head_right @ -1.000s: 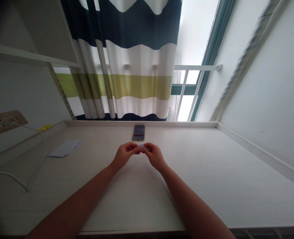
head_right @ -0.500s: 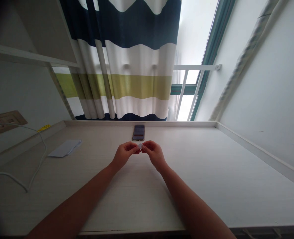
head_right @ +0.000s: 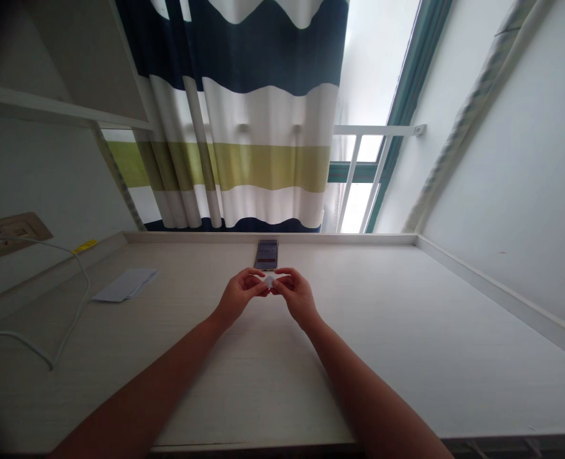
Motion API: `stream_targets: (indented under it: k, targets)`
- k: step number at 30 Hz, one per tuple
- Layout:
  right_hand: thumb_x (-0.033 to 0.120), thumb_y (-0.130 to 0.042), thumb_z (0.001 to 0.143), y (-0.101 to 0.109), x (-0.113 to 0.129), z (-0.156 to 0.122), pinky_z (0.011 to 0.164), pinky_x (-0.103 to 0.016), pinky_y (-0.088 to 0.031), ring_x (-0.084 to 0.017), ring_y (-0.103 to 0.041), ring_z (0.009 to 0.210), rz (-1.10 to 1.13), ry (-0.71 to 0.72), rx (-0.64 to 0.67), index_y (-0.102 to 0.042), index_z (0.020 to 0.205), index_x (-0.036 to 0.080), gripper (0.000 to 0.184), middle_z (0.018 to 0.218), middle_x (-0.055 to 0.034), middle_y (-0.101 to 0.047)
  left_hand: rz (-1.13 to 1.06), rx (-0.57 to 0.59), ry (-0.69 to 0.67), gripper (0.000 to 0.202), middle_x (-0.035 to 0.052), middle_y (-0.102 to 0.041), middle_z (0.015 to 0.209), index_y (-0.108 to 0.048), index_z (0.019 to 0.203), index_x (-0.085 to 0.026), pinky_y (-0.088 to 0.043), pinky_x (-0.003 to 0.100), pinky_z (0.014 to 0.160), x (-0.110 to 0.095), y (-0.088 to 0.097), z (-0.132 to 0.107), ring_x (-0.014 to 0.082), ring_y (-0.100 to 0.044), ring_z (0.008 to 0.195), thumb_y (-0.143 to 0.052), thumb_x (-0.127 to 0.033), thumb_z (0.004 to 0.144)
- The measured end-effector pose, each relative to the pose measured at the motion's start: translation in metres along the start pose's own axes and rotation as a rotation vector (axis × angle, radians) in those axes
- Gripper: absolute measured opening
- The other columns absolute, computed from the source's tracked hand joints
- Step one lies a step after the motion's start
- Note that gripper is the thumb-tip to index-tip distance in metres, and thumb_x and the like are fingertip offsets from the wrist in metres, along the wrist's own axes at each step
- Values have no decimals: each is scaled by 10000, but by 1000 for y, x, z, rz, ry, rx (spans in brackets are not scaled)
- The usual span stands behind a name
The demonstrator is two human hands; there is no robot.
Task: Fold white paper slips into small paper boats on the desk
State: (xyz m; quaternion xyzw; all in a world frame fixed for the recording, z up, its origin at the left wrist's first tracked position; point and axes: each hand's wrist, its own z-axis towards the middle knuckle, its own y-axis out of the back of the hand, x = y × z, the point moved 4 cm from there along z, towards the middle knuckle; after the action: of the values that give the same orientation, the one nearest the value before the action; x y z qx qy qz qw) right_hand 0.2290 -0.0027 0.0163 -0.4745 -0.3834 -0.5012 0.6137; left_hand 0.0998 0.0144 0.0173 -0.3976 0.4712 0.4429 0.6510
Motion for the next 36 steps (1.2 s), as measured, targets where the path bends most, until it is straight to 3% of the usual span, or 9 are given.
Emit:
stream_targets:
  k: [9, 17, 26, 36]
  targets:
    - [303, -695, 561, 1, -3, 1, 679, -338, -470, -140, -586, 627, -7, -16, 10, -623, 739, 183, 226, 677, -8, -648, 20, -6, 43, 279, 26, -622, 661, -586, 788, -117, -499, 310, 649, 10, 2, 2, 138, -594, 611, -683, -282, 586]
    - [361, -685, 561, -1, -3, -1, 652, -322, -456, -131, -563, 589, -69, -91, 0, -641, 676, 158, 237, 622, -19, -634, 80, -9, 20, 260, 13, -594, 588, -593, 698, -122, -475, 248, 563, 9, 2, 3, 119, -565, 556, -683, -331, 573]
    - [333, -677, 570, -2, -1, -3, 647, -302, -442, -122, -549, 595, -25, -88, 12, -629, 640, 175, 179, 628, -5, -628, 37, 27, 89, 271, 34, -624, 603, -621, 678, -114, -503, 284, 605, 10, -1, 0, 130, -581, 570, -686, -353, 568]
    - [342, -681, 569, 1, 0, -2, 630, -310, -453, -123, -554, 586, -54, -126, -3, -652, 702, 164, 223, 657, -21, -639, -35, -11, 143, 259, 22, -625, 572, -628, 634, -116, -518, 302, 615, 8, 3, 2, 138, -597, 552, -705, -347, 546]
